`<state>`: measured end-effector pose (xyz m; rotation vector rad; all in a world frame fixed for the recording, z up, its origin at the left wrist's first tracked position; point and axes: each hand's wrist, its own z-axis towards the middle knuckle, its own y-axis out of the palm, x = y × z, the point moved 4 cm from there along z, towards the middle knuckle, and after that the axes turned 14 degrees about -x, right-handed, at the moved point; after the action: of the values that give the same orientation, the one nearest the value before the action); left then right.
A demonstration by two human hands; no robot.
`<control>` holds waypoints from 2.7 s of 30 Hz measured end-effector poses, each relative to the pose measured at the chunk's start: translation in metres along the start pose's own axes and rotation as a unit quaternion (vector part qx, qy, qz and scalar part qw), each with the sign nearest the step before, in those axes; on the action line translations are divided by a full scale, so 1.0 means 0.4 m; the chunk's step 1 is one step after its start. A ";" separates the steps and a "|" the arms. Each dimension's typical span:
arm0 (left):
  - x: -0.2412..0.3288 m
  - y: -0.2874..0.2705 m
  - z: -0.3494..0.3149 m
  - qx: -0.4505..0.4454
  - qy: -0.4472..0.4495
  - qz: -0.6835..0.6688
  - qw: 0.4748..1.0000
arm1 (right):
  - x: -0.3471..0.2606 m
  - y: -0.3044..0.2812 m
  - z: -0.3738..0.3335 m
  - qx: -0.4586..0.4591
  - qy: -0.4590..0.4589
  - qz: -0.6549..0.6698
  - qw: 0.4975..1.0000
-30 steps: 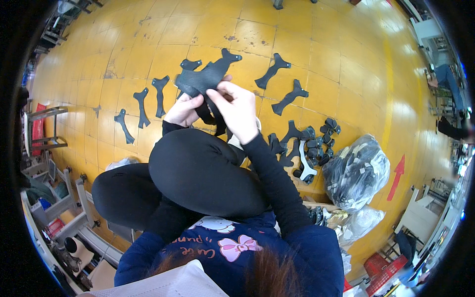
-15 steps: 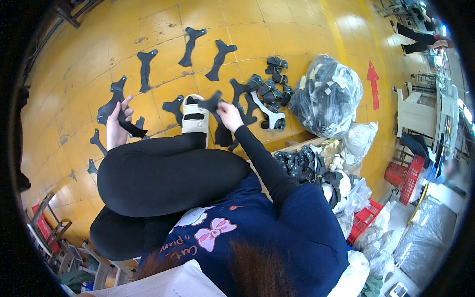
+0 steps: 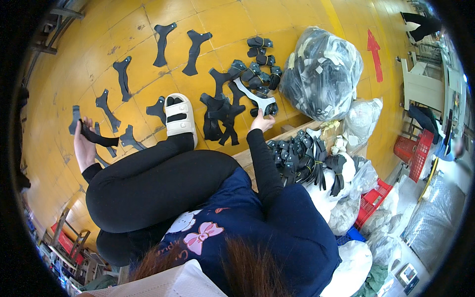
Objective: The person sits on the floor and sorts black shoe parts, picking them up one by one, inspecting them, and arranging them in rows. They also gather a pile of parts and tie them together with a rubber band.
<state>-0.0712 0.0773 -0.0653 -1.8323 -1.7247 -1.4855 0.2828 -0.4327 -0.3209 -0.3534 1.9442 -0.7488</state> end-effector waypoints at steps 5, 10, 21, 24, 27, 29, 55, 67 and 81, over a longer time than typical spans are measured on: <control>0.114 0.112 0.072 -0.067 0.005 0.043 0.997 | 0.013 -0.014 0.044 -0.202 0.152 0.146 0.956; 0.252 0.272 0.073 -0.124 0.020 0.092 0.988 | -0.230 -0.033 -0.039 -0.267 -0.097 0.221 0.933; 0.228 0.431 -0.115 -0.183 -0.014 0.135 0.974 | -0.904 -0.059 -0.450 -0.599 -0.384 0.273 0.647; 0.233 0.434 -0.165 -0.206 -0.016 0.116 0.972 | -0.981 -0.037 -0.563 -0.672 -0.344 0.238 0.611; 0.243 0.436 -0.193 -0.220 -0.013 0.092 0.971 | -1.031 -0.017 -0.656 -0.708 -0.324 0.245 0.577; 0.253 0.434 -0.213 -0.245 0.000 0.091 0.965 | -1.059 -0.024 -0.705 -0.731 -0.316 0.241 0.556; 0.232 0.240 -0.204 -0.076 -0.087 0.113 0.987 | -0.323 0.047 -0.193 -0.752 -0.140 -0.306 0.566; 0.196 0.252 -0.165 -0.081 -0.091 0.129 0.984 | -0.252 0.243 -0.128 -0.467 -0.387 -0.242 0.757; 0.193 0.265 -0.177 -0.093 -0.091 0.135 0.982 | -0.227 0.359 -0.011 -0.358 -0.175 -0.067 0.915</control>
<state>-0.0329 0.0431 0.0747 -2.2557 -1.3744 -1.4475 0.3322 -0.2721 -0.3477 -1.0012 1.7933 -0.0066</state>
